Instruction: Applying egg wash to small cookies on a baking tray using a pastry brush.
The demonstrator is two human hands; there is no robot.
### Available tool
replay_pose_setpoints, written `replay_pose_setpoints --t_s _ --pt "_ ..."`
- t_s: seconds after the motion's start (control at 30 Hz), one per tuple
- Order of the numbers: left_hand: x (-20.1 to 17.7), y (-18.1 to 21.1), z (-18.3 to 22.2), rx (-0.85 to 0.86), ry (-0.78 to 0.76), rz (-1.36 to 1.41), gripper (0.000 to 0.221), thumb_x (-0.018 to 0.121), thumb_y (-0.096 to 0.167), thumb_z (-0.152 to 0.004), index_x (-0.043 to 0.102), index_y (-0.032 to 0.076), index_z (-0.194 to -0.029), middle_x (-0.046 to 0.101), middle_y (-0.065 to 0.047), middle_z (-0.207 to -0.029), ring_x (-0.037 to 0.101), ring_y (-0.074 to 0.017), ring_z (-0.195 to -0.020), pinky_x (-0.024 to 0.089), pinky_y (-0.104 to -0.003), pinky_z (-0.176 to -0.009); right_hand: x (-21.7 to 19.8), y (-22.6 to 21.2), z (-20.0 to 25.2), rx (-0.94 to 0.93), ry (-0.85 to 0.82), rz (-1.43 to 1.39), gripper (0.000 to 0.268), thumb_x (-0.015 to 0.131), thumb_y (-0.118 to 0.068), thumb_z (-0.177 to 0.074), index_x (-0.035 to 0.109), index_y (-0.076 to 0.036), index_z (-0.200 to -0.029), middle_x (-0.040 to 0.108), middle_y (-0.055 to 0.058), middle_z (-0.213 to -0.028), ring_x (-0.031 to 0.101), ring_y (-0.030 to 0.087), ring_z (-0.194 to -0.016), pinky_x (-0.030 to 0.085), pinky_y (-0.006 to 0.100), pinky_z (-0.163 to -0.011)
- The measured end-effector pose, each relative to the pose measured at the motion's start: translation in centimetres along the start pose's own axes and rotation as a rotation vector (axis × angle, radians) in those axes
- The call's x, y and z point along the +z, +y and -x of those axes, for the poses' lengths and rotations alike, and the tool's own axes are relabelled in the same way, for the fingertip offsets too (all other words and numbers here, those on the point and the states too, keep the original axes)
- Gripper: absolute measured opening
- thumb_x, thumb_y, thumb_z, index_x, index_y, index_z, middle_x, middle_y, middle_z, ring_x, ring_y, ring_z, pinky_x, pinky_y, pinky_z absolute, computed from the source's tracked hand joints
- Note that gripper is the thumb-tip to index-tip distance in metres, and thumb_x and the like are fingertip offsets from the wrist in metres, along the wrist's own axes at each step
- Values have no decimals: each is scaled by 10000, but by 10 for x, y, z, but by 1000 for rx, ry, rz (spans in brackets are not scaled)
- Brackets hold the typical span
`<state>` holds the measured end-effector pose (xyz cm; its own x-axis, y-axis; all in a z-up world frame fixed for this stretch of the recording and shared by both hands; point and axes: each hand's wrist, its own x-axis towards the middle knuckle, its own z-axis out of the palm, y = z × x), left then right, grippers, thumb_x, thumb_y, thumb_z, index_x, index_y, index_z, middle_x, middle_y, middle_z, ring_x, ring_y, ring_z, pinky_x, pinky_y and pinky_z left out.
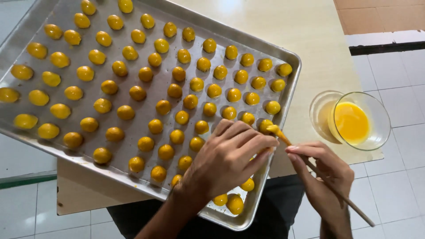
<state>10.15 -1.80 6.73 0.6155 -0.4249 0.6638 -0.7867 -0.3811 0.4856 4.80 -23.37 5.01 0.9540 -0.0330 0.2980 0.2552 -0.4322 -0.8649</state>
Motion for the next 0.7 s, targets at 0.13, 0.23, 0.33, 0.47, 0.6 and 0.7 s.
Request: replay_pose_setpoints --t_s 0.13,0.23,0.33,0.47,0.6,0.7 --pt "4 21 4 -31 -3 81 64 699 83 -1003 656 102 -1047 709 -19 -965 638 -242 -943 434 -374 -877 -25 10 6 33 180 148 151 695 66 -1004 657 75 -1149 716 208 -1123 730 251 -1041 607 303 -982" --pt "19 40 9 -28 -6 156 44 699 116 -1033 674 93 -1061 734 -28 -988 640 -227 -922 446 -363 -923 -51 29 12 89 304 298 125 711 131 -1142 622 142 -1229 688 245 -1170 718 285 -1047 579 321 -1014" --pt "39 53 15 -30 -12 204 32 661 106 -1065 668 83 -1087 705 -60 -975 624 -263 -957 445 -388 -951 -74 47 16 153 358 363 100 714 66 -1223 632 51 -1277 680 169 -1258 668 226 -1167 559 308 -1110" --pt "56 63 20 -24 -14 231 34 676 69 -1084 700 93 -1091 734 -26 -992 673 -246 -953 473 -378 -945 -103 76 20 288 355 474 62 628 -69 -1299 648 -48 -1354 674 89 -1306 633 160 -1178 493 262 -1026" --pt "72 67 26 -24 -33 257 34 656 93 -1110 689 94 -1108 744 -36 -994 677 -258 -945 453 -384 -930 -124 110 21 256 268 547 83 607 -79 -1347 673 -43 -1382 633 65 -1265 500 144 -1006 381 289 -861" --pt "79 66 29 -29 -43 262 35 670 93 -1098 697 101 -1118 754 -34 -1009 685 -258 -954 467 -394 -932 -118 98 17 214 259 593 77 633 -38 -1370 696 6 -1376 647 97 -1258 508 164 -997 413 298 -858"
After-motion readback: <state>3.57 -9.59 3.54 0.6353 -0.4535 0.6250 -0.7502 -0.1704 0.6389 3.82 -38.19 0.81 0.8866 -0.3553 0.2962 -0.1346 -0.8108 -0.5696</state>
